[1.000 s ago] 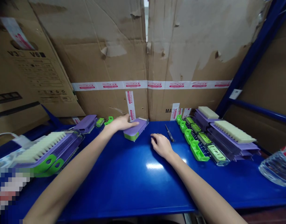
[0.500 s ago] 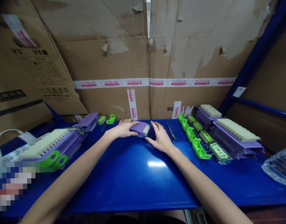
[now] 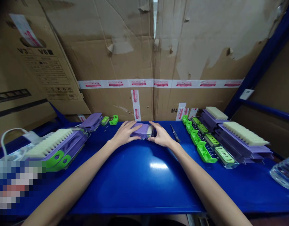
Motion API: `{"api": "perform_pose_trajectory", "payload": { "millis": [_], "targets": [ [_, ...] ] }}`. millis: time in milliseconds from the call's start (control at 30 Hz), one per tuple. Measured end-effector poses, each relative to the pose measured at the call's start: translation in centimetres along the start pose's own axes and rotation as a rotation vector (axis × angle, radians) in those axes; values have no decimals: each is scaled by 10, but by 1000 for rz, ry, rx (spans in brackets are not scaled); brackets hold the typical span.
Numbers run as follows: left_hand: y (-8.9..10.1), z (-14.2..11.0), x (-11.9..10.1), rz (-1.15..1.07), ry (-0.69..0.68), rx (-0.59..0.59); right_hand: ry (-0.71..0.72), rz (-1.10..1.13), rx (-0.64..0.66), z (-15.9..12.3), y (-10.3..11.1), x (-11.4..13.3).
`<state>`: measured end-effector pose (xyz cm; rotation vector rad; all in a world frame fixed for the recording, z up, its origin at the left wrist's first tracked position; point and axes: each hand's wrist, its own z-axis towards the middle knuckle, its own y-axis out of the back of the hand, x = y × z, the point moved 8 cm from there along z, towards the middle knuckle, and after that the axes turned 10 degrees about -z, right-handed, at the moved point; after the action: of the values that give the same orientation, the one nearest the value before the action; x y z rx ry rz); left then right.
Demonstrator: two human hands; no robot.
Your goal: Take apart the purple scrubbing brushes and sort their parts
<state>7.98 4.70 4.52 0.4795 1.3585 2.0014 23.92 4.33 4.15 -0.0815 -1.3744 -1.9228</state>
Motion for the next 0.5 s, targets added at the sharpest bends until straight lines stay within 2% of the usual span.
{"api": "perform_pose_trajectory", "payload": {
  "millis": [133,200,333,500],
  "targets": [
    [-2,-1,6,32,22,-20,-73,226,49,-2,-4,-21],
    [-2,0,11,75,87,-48,-145,275,11,-7,-4,-37],
    [-4,-1,17,130,197,-81,-243,97,-79,-20,-2,-52],
    [-2,-5,13,143,149,-100,-216,-175,10,-26,-12,-36]
  ]
}}
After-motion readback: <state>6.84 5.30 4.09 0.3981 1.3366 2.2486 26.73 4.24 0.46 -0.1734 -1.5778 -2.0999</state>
